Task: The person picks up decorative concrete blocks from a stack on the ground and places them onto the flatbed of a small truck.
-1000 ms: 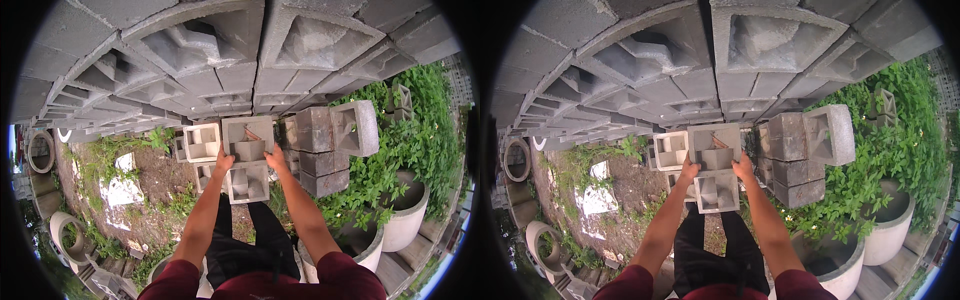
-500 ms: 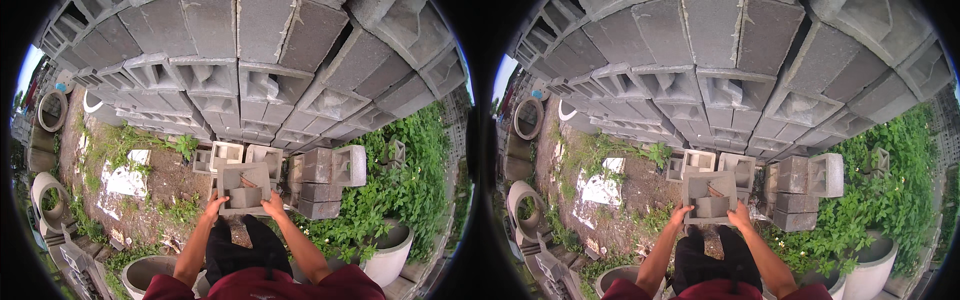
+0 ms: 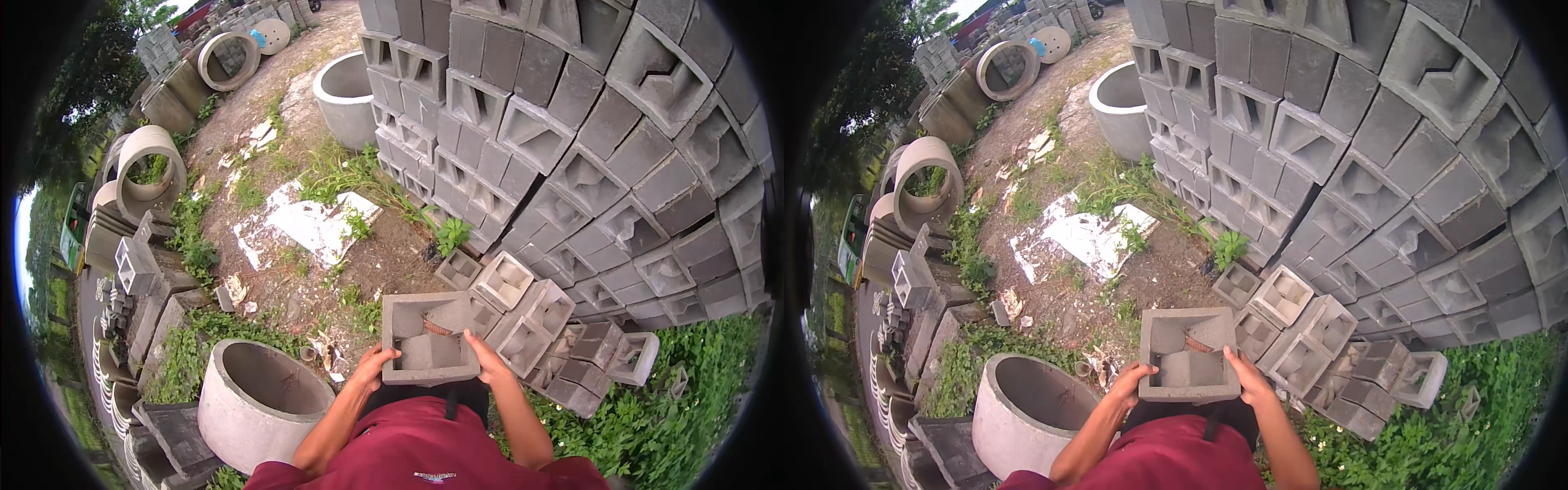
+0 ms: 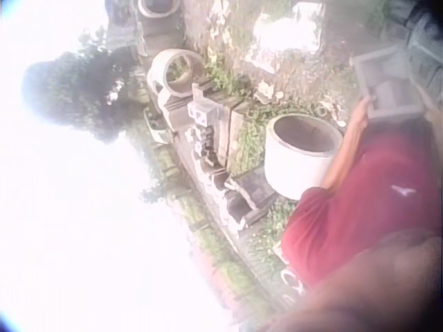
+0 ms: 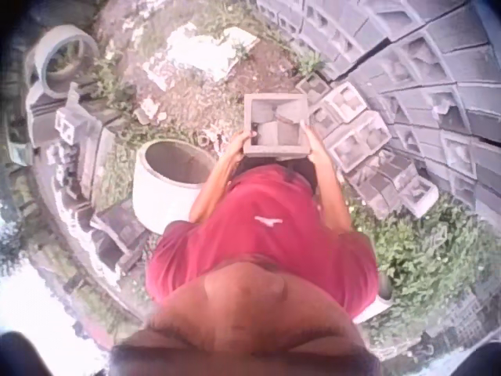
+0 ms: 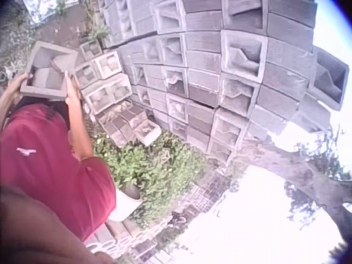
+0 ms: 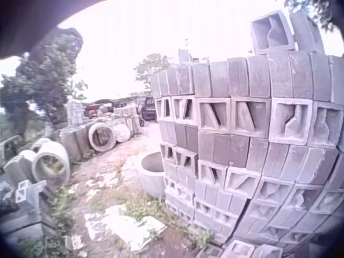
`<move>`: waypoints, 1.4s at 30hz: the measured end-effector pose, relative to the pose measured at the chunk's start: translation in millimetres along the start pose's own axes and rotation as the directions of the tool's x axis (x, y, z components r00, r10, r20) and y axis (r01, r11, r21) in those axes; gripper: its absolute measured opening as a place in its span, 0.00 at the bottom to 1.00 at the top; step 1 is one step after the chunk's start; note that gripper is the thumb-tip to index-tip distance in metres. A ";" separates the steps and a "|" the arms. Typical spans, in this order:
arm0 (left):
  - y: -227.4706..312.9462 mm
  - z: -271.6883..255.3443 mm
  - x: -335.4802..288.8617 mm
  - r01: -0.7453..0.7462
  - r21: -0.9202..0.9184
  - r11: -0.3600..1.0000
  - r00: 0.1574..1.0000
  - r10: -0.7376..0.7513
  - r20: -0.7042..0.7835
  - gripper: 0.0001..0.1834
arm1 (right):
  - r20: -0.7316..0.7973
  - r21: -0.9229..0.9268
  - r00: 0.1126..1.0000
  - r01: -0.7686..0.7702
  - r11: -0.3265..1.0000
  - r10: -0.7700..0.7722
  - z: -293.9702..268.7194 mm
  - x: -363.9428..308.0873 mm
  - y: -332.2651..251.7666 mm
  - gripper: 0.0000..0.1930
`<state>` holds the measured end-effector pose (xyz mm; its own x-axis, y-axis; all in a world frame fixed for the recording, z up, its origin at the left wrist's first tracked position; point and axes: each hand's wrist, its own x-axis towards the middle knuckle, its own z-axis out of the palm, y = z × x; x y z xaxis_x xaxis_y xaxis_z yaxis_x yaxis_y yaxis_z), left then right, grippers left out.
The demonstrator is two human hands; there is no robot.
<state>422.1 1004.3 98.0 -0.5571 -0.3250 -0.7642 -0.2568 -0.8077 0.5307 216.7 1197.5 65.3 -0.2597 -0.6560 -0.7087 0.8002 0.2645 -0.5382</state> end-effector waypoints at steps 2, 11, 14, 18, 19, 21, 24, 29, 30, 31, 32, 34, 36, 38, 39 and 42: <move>17.3 -41.7 -21.8 -0.061 -0.060 0.996 0.994 0.055 -0.092 0.30 | 0.086 0.046 0.996 -0.014 0.999 0.010 50.1 30.1 10.3 0.40; 89.9 -201.0 -45.5 -0.496 -0.280 0.822 0.835 0.364 -0.412 0.27 | 0.370 -0.239 0.929 0.102 0.966 -0.006 271.5 127.5 -2.2 0.29; 142.7 -221.8 -50.9 -0.529 -0.516 0.673 0.841 0.335 -0.426 0.32 | 0.435 -0.282 0.900 0.161 0.946 -0.024 336.1 159.4 -27.4 0.29; 212.2 -257.7 -21.6 -0.596 -0.462 0.657 0.794 0.399 -0.458 0.35 | 0.524 -0.264 0.852 0.182 0.947 -0.017 402.4 232.4 -56.2 0.31; 230.4 -266.8 -7.9 -0.644 -0.374 0.667 0.740 0.419 -0.526 0.35 | 0.543 -0.265 0.840 0.186 0.946 -0.013 416.2 253.5 -64.0 0.33; 265.0 -290.2 13.8 -0.672 -0.336 0.661 0.707 0.437 -0.555 0.34 | 0.569 -0.256 0.823 0.162 0.953 0.013 450.9 295.4 -85.3 0.35; 348.6 -315.8 59.0 -0.720 -0.309 0.622 0.666 0.494 -0.558 0.32 | 0.573 -0.261 0.817 0.246 0.933 -0.055 503.8 362.0 -118.6 0.36; 468.8 -354.6 103.7 -0.694 -0.378 0.612 0.696 0.439 -0.567 0.26 | 0.579 -0.191 0.815 0.179 0.965 -0.036 589.5 448.8 -185.0 0.33; 494.9 -361.9 113.9 -0.684 -0.396 0.613 0.709 0.433 -0.556 0.23 | 0.553 -0.215 0.833 0.115 0.970 0.023 609.0 461.0 -201.7 0.33; 517.0 -371.4 126.7 -0.683 -0.390 0.618 0.710 0.436 -0.552 0.24 | 0.528 -0.234 0.846 0.057 0.971 0.078 630.2 472.0 -219.7 0.34; 539.3 -379.6 140.5 -0.690 -0.384 0.614 0.703 0.443 -0.556 0.24 | 0.502 -0.251 0.855 -0.002 0.968 0.132 650.9 484.7 -235.7 0.35; 594.2 -390.1 163.7 -0.691 -0.367 0.623 0.701 0.454 -0.550 0.24 | 0.476 -0.275 0.875 0.059 0.960 0.083 679.1 526.2 -255.7 0.38; 649.1 -407.2 195.5 -0.679 -0.315 0.663 0.703 0.463 -0.540 0.26 | 0.445 -0.276 0.895 0.117 0.954 0.019 701.7 582.9 -273.9 0.38; 702.2 -429.4 230.4 -0.675 -0.281 0.682 0.706 0.486 -0.516 0.28 | 0.457 -0.217 0.889 0.134 0.967 -0.021 732.2 629.3 -297.4 0.36; 729.9 -444.9 250.1 -0.676 -0.273 0.684 0.708 0.503 -0.495 0.27 | 0.450 -0.209 0.892 0.153 0.966 -0.044 751.0 650.1 -310.5 0.34; 822.1 -486.2 306.7 -0.652 -0.282 0.703 0.745 0.526 -0.411 0.24 | 0.372 -0.189 0.919 0.211 0.959 -0.129 801.5 714.7 -347.0 0.32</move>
<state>424.1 1.5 121.6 -0.2253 -0.8690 -0.4405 0.4055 -0.4948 0.7686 186.6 70.3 111.2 -0.1406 -0.9002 -0.4121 0.6102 0.2489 -0.7521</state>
